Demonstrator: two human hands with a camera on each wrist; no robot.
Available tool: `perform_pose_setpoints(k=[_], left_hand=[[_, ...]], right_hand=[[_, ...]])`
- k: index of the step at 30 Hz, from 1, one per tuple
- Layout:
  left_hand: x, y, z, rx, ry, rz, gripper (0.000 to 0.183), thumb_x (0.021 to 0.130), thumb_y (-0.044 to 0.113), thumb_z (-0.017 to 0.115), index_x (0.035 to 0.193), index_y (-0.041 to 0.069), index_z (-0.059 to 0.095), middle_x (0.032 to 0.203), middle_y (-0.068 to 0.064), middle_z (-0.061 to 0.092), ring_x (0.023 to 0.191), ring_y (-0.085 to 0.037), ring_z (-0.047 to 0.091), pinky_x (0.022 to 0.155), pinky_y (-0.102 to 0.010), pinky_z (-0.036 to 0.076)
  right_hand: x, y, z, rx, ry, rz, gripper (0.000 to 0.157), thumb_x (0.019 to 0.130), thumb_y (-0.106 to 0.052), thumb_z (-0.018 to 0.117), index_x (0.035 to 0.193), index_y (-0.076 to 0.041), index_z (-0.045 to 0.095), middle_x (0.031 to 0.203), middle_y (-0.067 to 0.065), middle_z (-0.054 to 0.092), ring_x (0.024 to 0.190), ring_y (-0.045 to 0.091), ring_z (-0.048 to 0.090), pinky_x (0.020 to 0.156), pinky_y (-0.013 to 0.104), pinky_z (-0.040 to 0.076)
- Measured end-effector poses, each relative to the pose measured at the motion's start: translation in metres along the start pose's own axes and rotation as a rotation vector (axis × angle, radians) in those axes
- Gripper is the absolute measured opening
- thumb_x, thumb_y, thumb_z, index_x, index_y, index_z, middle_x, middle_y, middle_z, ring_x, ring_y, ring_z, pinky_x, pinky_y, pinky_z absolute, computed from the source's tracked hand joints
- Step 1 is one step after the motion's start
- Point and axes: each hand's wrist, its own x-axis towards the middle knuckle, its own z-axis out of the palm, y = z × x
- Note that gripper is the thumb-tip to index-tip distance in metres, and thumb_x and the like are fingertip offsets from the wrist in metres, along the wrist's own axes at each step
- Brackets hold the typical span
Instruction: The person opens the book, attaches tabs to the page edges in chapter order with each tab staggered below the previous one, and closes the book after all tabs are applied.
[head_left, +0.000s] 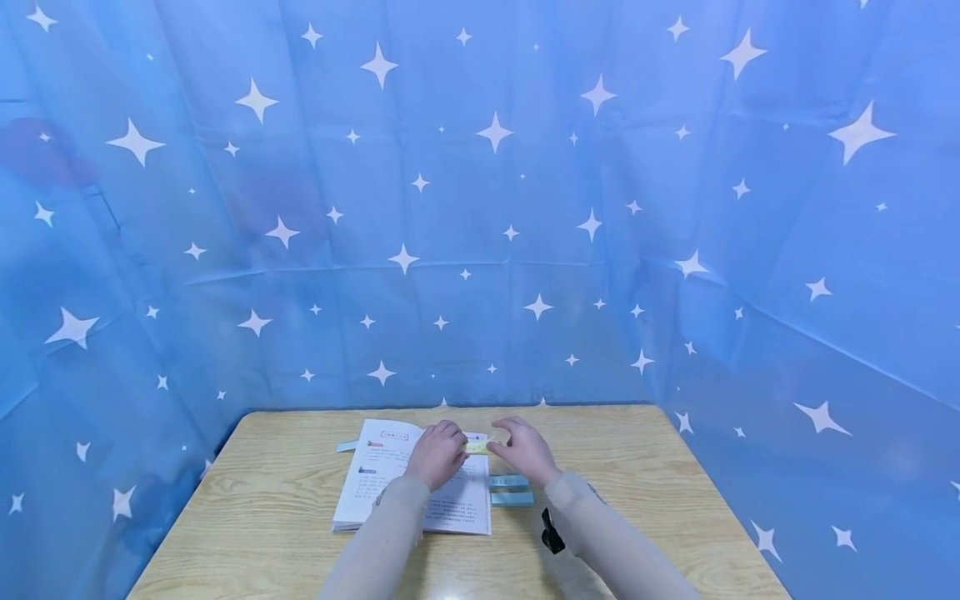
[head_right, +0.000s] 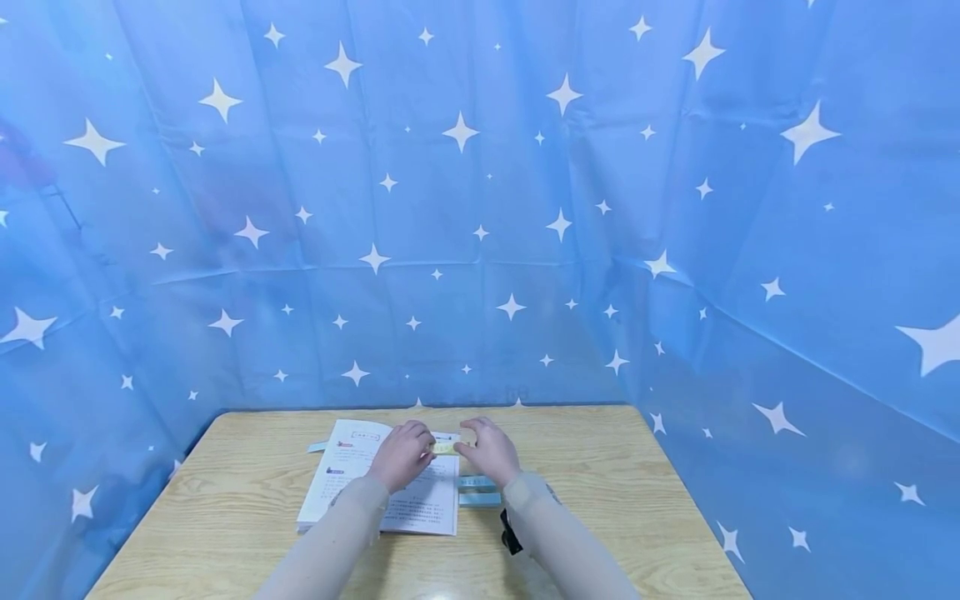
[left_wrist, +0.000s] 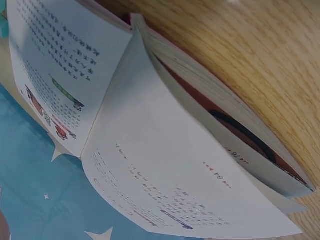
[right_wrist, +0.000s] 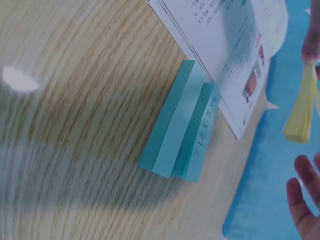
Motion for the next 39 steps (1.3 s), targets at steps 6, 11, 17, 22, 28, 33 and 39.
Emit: perform_pose_setpoints(k=[6, 11, 17, 22, 28, 33, 39], left_hand=[[0.0, 0.0007, -0.0025, -0.014, -0.007, -0.009, 0.017, 0.084, 0.026, 0.076, 0.095, 0.014, 0.072, 0.097, 0.002, 0.065, 0.101, -0.016, 0.058, 0.092, -0.035, 0.048], [-0.0003, 0.001, -0.0024, -0.006, -0.017, -0.009, 0.017, 0.085, 0.027, 0.075, 0.096, 0.015, 0.072, 0.097, 0.003, 0.065, 0.102, -0.016, 0.058, 0.091, -0.034, 0.048], [-0.0017, 0.0016, -0.0013, -0.002, -0.021, -0.011, 0.017, 0.085, 0.028, 0.075, 0.095, 0.015, 0.072, 0.095, 0.003, 0.065, 0.1, -0.016, 0.058, 0.09, -0.034, 0.048], [-0.0034, 0.0026, -0.0026, -0.004, -0.029, -0.015, 0.018, 0.086, 0.029, 0.074, 0.096, 0.014, 0.071, 0.096, 0.002, 0.065, 0.101, -0.016, 0.058, 0.09, -0.034, 0.048], [-0.0029, 0.0028, -0.0025, 0.008, -0.038, -0.031, 0.02, 0.086, 0.03, 0.074, 0.098, 0.015, 0.071, 0.099, 0.003, 0.066, 0.104, -0.015, 0.057, 0.093, -0.033, 0.047], [-0.0029, 0.0029, 0.0006, 0.002, -0.049, -0.047, 0.02, 0.085, 0.029, 0.075, 0.098, 0.015, 0.072, 0.098, 0.003, 0.066, 0.103, -0.015, 0.057, 0.093, -0.033, 0.047], [-0.0044, 0.0033, 0.0035, 0.009, -0.071, -0.066, 0.02, 0.086, 0.03, 0.074, 0.099, 0.015, 0.073, 0.097, 0.004, 0.065, 0.102, -0.014, 0.057, 0.093, -0.032, 0.047]], right_hand=[[0.0005, 0.0006, 0.0023, 0.032, 0.008, 0.016, 0.027, 0.09, -0.031, 0.07, 0.105, -0.008, 0.07, 0.124, 0.012, 0.059, 0.071, 0.008, 0.056, 0.063, 0.026, 0.051], [-0.0001, 0.0018, 0.0029, 0.071, 0.007, 0.022, 0.024, 0.089, -0.032, 0.07, 0.093, -0.009, 0.072, 0.126, 0.015, 0.058, 0.075, 0.011, 0.06, 0.068, 0.03, 0.054], [-0.0003, 0.0025, 0.0035, 0.151, 0.003, 0.044, 0.033, 0.089, -0.037, 0.069, 0.096, -0.005, 0.073, 0.124, 0.015, 0.059, 0.085, 0.019, 0.063, 0.074, 0.036, 0.055], [0.0011, 0.0009, 0.0038, 0.218, 0.025, 0.087, 0.016, 0.092, -0.021, 0.066, 0.088, -0.009, 0.074, 0.12, 0.015, 0.061, 0.096, 0.027, 0.062, 0.08, 0.041, 0.055], [0.0032, 0.0014, 0.0038, 0.246, 0.033, 0.095, 0.013, 0.091, -0.015, 0.065, 0.084, -0.007, 0.073, 0.119, 0.016, 0.062, 0.1, 0.031, 0.062, 0.081, 0.044, 0.055], [0.0032, 0.0025, 0.0038, 0.226, 0.031, 0.076, 0.018, 0.091, -0.015, 0.065, 0.081, -0.002, 0.073, 0.12, 0.017, 0.062, 0.101, 0.031, 0.062, 0.082, 0.043, 0.054], [0.0026, 0.0013, 0.0036, 0.208, 0.018, 0.038, 0.018, 0.093, -0.013, 0.065, 0.082, -0.002, 0.074, 0.123, 0.018, 0.061, 0.102, 0.032, 0.062, 0.083, 0.044, 0.054]])
